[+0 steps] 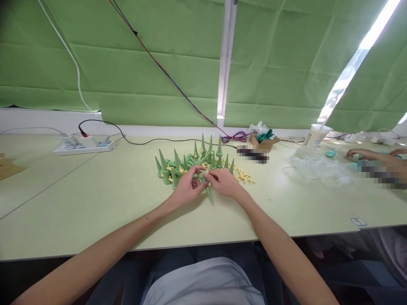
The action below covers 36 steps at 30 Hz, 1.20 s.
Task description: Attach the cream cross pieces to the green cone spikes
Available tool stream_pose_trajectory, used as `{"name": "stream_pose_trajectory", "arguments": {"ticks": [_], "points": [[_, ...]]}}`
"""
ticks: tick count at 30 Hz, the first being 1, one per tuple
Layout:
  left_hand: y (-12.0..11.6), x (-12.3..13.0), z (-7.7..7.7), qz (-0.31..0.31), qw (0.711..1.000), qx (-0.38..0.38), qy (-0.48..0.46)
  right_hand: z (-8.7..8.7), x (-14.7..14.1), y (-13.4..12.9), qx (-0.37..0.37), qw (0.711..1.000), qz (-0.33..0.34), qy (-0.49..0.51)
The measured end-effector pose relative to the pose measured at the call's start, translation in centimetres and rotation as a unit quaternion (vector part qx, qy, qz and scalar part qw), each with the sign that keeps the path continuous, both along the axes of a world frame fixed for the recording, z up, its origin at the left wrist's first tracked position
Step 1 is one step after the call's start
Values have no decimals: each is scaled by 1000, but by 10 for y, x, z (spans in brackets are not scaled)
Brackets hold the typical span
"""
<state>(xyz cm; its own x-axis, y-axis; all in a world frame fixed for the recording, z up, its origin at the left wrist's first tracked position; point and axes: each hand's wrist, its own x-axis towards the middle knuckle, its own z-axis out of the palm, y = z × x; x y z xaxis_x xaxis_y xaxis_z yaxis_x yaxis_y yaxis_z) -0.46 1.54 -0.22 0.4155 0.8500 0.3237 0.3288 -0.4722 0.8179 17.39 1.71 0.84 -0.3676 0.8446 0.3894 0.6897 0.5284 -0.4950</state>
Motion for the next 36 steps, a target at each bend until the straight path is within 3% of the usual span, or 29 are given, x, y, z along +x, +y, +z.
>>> {"name": "stream_pose_trajectory", "arguments": {"ticks": [10,15,20,36], "points": [[3,2,-6,25,999,17,-30,-5,1,3,28,999,-6,45],[2,3,-2,32,996,-64,-57,-3,0,1,43,996,-25,74],[2,4,-3,-30,985,-154,-68,0,0,-2,35,993,-29,106],[-3,1,3,-49,988,-109,-98,2,2,-3,26,994,-5,102]]}}
